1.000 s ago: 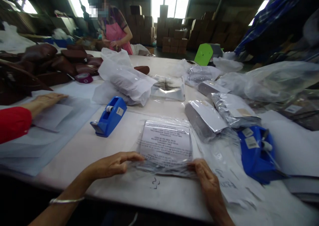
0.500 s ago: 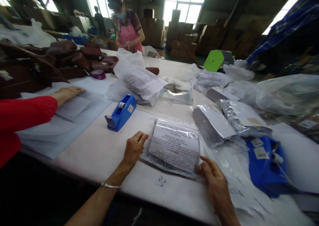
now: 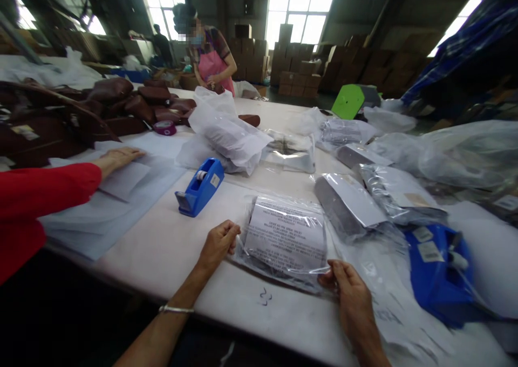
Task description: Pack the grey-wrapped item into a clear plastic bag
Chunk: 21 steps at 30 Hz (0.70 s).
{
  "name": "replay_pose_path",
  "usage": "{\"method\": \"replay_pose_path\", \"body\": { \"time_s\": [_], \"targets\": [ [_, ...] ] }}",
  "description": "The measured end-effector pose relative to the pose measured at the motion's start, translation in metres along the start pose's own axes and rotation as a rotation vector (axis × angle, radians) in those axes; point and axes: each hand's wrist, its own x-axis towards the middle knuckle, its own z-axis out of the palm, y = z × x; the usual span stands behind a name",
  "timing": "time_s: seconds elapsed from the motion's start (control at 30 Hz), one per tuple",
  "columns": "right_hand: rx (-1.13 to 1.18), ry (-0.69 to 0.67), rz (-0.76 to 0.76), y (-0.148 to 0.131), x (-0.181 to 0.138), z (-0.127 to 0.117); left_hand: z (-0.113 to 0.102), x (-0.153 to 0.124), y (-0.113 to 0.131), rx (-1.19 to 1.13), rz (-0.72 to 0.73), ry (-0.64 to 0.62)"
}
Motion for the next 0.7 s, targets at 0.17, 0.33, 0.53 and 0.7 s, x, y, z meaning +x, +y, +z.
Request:
{"method": "replay_pose_path", "body": {
  "time_s": [0.17,0.33,0.53,0.7],
  "targets": [
    [0.030,0.033,0.029,0.001,0.003,0.003,0.013,0.009,0.003,0.173,0.159,0.282],
    [0.047,0.012,0.050,0.000,0.005,0.006,0.025,-0.033,0.035,0.492,1.102,0.493],
    [-0.005,-0.011,0.152,-0.009,0.010,0.002,0.080,-0.036,0.044,0.853,1.247,0.080],
    [-0.461,0.043,0.016,-0.027,0.023,-0.020,0.084,-0.014,0.022,0.897,1.167,0.089]
  ]
}}
